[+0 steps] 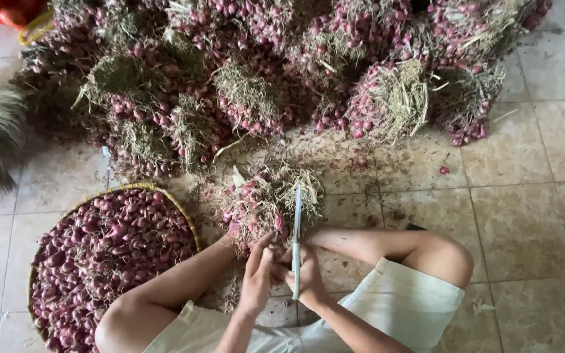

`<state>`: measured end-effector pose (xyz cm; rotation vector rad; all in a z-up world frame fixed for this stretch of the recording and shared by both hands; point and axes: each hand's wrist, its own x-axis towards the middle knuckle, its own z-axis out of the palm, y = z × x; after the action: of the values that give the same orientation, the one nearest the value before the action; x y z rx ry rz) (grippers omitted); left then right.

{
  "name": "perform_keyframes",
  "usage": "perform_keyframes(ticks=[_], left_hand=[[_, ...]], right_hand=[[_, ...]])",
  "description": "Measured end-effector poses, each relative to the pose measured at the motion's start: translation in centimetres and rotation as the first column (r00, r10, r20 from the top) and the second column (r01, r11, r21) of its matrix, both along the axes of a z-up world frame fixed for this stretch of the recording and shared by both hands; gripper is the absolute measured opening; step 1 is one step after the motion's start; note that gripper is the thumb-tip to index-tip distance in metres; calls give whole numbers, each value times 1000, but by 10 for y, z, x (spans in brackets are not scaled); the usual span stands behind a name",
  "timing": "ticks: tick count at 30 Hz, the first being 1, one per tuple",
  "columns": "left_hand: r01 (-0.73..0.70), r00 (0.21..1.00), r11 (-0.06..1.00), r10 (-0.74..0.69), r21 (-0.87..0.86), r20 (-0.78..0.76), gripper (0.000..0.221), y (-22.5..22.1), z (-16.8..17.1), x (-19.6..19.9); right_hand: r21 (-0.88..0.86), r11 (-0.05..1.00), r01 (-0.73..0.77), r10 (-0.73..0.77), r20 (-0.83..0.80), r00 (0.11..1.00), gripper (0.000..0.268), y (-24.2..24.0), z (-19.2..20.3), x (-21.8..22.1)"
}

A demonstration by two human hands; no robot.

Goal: Cutting shallot bulbs from dried stalks using a knife and collecting them in a basket

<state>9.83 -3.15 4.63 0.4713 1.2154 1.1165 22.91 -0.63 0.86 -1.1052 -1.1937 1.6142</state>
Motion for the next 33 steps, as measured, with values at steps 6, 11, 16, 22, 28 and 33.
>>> perform_keyframes(ticks=[6, 11, 16, 22, 28, 33], left_hand=[[-171, 976, 982, 157, -79, -152, 36, -15, -22, 17], [113, 892, 992, -124, -50, -435, 36, -26, -27, -15], [204, 345, 965, 86, 164, -935, 11, 43, -26, -79], [472, 258, 879, -208, -65, -943, 48, 132, -62, -97], [529, 179, 815, -379, -236, -908, 36, 160, -72, -99], [519, 371, 844, -366, -137, -854, 8, 162, -72, -106]], right_hand=[[-22, 998, 51, -38, 413, 910, 17, -18, -32, 22], [290, 951, 107, -198, 303, 932, 18, 1, -50, 62], [-60, 997, -46, 73, 599, 798, 23, 12, -48, 115], [-388, 920, 53, 102, 367, 924, 27, -7, -18, 103], [-496, 858, -132, 257, 193, 947, 24, -19, -15, 89], [-527, 792, -308, 297, -109, 949, 28, -14, -11, 67]])
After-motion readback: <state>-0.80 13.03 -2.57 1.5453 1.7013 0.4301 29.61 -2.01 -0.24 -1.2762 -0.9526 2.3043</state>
